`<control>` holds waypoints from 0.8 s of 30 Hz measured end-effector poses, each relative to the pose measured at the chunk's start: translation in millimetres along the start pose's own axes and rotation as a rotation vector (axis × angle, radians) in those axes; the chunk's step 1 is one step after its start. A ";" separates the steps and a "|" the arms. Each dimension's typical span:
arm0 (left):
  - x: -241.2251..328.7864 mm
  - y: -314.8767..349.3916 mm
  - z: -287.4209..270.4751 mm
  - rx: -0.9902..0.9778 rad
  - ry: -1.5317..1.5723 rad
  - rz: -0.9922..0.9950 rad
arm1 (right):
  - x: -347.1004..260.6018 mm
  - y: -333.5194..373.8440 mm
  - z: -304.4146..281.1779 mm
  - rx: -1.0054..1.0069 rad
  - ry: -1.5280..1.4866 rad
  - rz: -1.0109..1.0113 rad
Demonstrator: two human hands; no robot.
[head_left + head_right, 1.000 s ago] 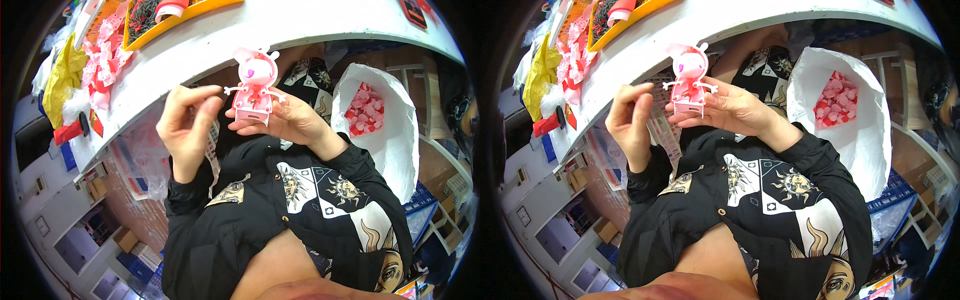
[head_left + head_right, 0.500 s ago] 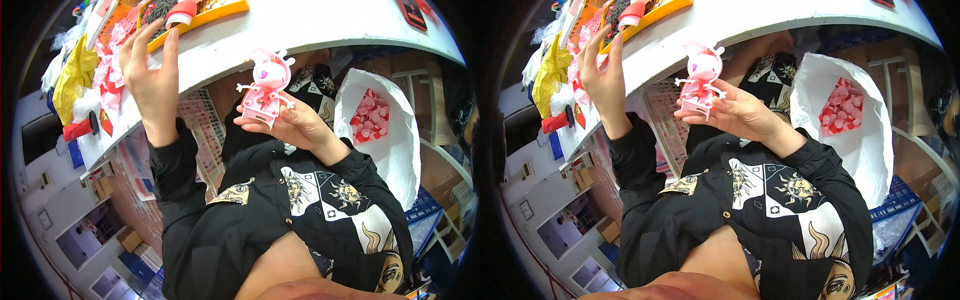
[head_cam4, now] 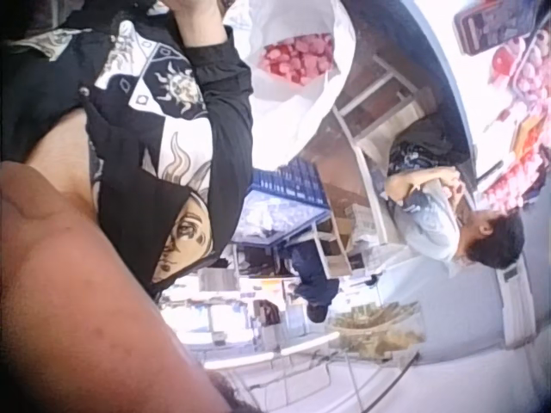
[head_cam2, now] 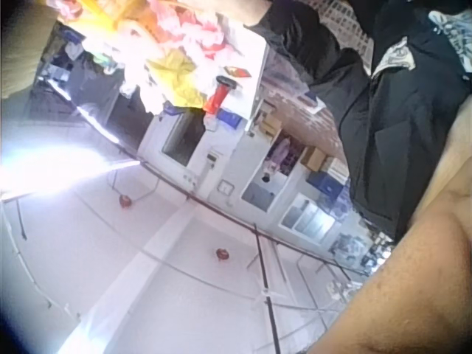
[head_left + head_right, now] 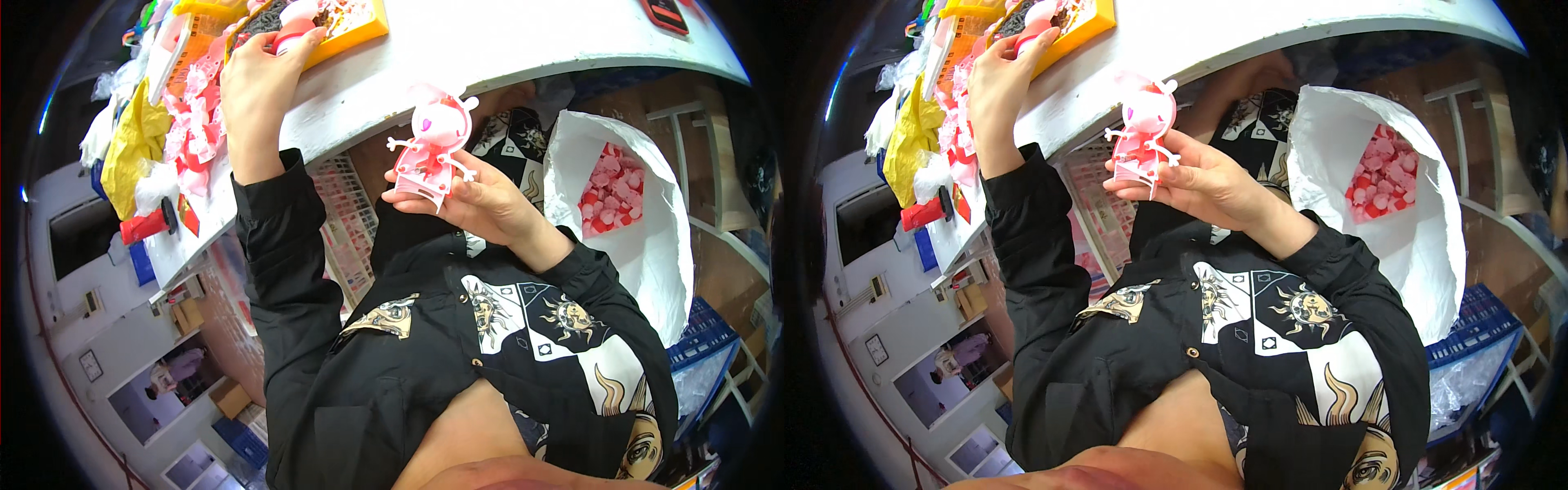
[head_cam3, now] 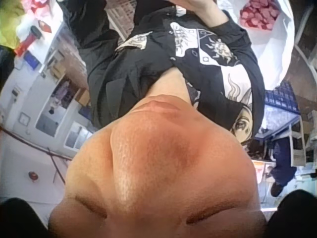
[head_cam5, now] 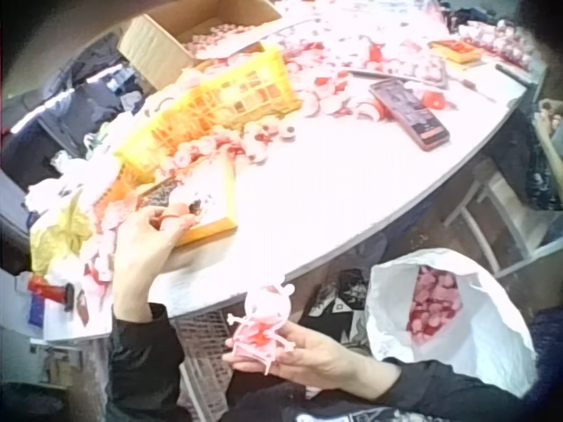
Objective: The person assembles small plastic toy pigs by hand from toy components at a manufacturing workbench.
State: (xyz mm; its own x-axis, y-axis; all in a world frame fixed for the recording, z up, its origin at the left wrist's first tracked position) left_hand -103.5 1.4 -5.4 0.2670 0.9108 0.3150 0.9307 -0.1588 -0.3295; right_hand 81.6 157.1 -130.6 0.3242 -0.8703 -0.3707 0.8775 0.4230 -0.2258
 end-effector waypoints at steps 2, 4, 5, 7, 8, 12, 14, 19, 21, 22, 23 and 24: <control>0.8 -0.7 -0.2 -0.021 -0.015 -0.002 | -0.6 -1.1 0.1 -0.007 0.003 -0.002; 2.5 1.2 -3.2 0.003 -0.007 0.004 | -3.8 -4.5 1.6 -0.013 0.045 -0.021; 3.0 2.9 -5.7 0.025 0.007 0.009 | -5.2 -6.3 3.0 -0.018 0.044 -0.025; 5.6 7.9 -10.2 0.087 0.039 0.012 | -9.3 -8.6 3.0 0.034 0.091 -0.057; 6.6 11.7 -13.4 0.151 0.074 0.008 | -11.8 -10.9 4.1 0.037 0.090 -0.067; 14.7 49.4 -22.1 0.196 0.768 0.088 | -17.2 -24.9 11.7 0.081 0.160 -0.137; 18.1 73.9 -20.4 0.160 1.045 0.099 | -20.3 -32.8 18.8 0.085 0.293 -0.166; 20.2 122.1 -9.1 0.089 1.425 0.133 | -15.6 -53.9 35.9 0.170 0.222 -0.301; 17.8 126.7 -7.5 0.126 1.403 0.136 | -10.3 -57.9 39.3 0.168 0.232 -0.319; 17.0 127.9 -9.0 0.121 1.386 0.133 | -8.6 -58.0 40.6 0.174 0.263 -0.333; 15.6 128.6 -10.4 0.117 1.471 0.095 | -9.0 -57.2 43.3 0.174 0.266 -0.314; 13.8 129.8 -10.2 0.112 1.559 0.054 | -8.6 -57.4 46.2 0.174 0.252 -0.315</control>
State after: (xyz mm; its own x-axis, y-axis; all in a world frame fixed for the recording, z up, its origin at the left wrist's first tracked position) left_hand 23.5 -10.5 -34.7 0.3502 -0.3845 0.8541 0.9080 -0.0845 -0.4103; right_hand 44.8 128.7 -72.8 -0.0464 -0.8522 -0.5212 0.9732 0.0790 -0.2158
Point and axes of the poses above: each hand's wrist, its own y-axis away from the middle knuckle, its own z-axis out of the palm, x = y × z, the point moved 2 cm from there along -y, towards the middle knuckle, and after that the axes turned 9 degrees about y, right-handed, at the moved point
